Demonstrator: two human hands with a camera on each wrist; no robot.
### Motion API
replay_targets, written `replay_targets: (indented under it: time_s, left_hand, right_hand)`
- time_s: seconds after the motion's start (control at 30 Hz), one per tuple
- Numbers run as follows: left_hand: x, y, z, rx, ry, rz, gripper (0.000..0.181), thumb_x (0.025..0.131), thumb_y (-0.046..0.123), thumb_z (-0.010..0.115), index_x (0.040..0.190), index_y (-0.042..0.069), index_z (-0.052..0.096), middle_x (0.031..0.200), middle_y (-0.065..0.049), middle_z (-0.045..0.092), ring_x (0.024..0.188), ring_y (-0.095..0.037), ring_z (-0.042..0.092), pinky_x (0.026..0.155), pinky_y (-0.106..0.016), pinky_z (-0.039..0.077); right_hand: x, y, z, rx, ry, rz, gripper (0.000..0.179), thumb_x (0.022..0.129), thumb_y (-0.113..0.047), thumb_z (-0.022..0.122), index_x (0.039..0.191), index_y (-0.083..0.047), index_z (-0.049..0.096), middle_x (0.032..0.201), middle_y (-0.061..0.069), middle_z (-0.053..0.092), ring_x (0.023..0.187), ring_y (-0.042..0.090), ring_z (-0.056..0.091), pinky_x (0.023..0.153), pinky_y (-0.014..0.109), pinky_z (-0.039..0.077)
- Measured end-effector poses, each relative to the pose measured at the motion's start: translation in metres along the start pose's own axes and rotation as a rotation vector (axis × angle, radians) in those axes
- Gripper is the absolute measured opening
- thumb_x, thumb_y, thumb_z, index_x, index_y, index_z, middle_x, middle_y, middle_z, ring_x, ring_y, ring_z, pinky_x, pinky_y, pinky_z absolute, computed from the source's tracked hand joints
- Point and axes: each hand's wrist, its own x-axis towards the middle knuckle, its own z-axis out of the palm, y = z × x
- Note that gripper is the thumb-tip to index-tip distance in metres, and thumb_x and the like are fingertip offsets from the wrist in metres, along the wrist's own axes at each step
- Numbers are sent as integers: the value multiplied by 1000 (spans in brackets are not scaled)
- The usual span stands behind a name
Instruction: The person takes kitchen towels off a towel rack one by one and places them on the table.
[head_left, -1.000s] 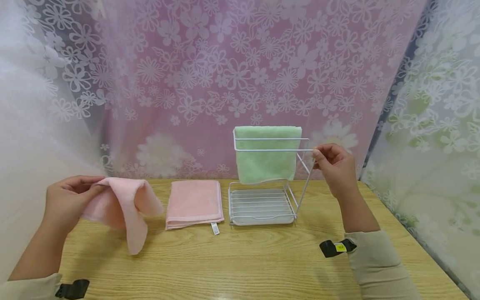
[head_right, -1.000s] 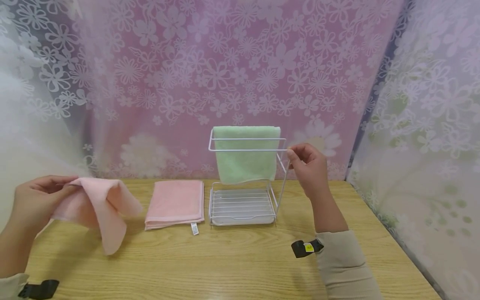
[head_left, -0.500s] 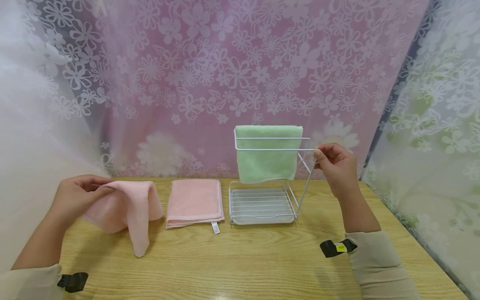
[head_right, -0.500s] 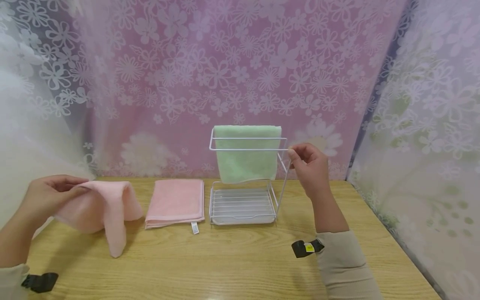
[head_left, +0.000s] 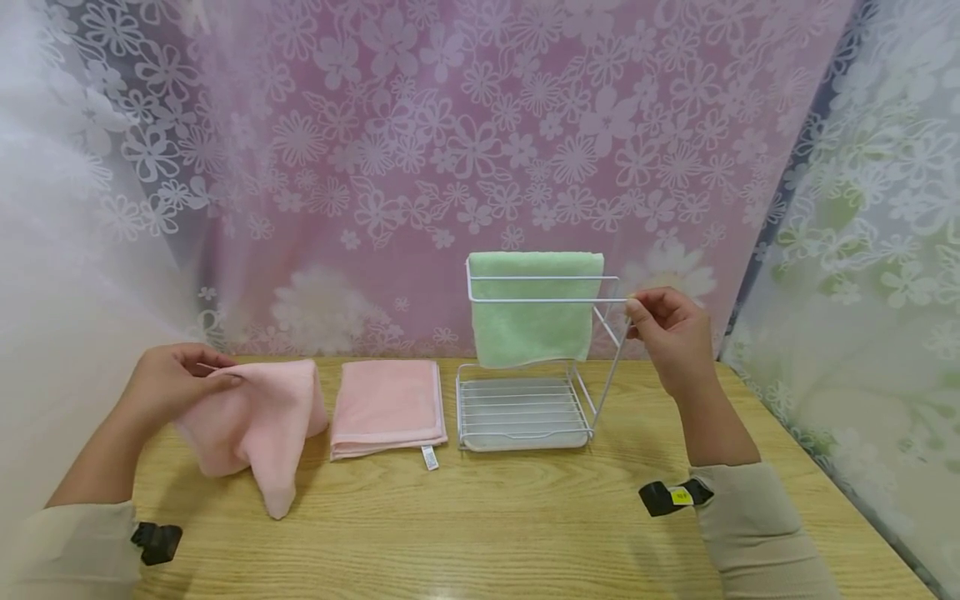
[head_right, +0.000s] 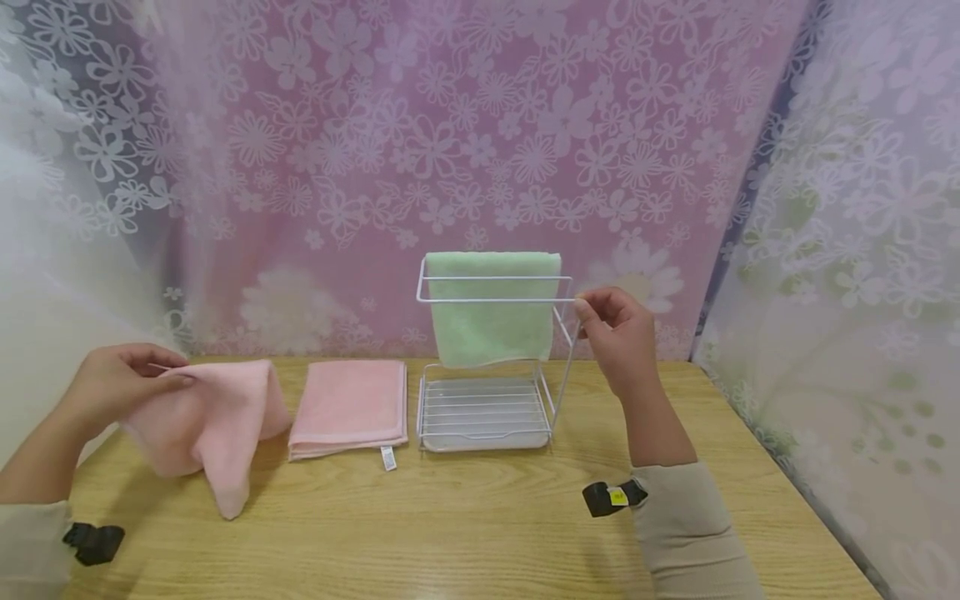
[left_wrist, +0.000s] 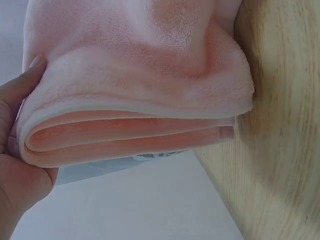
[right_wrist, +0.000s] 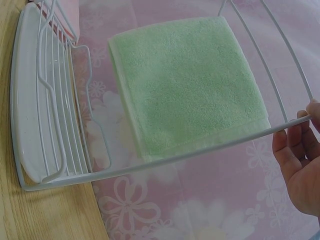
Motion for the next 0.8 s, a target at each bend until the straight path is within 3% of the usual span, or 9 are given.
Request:
replay_targets:
  time_s: [0.2, 0.37, 0.6, 0.8]
  left_hand:
    - [9, -3, 2, -12, 10, -19, 34, 80, 30, 82, 92, 1, 70, 91, -13, 71, 71, -1, 61, 57, -25, 53]
    - [14, -6, 6, -9, 15, -18, 31, 79, 27, 83, 86, 1, 68, 93, -16, 70, 72, -2, 61, 56, -25, 53]
    - [31, -12, 11, 39, 23, 24, 22, 78, 21, 84, 82, 3, 72, 86, -13, 71, 72, -10, 62, 56, -23, 51]
    - [46, -17, 17, 68, -15, 34, 15, 80, 17, 82, 82, 4, 76, 82, -9, 71, 74, -14, 62, 58, -23, 50]
  right_hand:
    - [0, 0, 0, -13, -6, 2, 20, 93, -5, 66, 98, 13, 61, 80, 2, 65, 69, 13, 60, 63, 21, 55]
    - [0, 0, 0, -7, -6, 2, 20, 93, -5, 66, 98, 14, 61, 79, 1, 65, 69, 15, 59, 63, 21, 55]
    - [0, 0, 0, -3, -6, 7, 22, 92, -5, 66, 99, 15, 60, 80, 2, 65, 69, 13, 60, 63, 21, 55]
    - [0, 0, 0, -15, -5, 14, 19, 93, -5, 66, 98, 13, 62, 80, 2, 64, 69, 11, 60, 63, 21, 55]
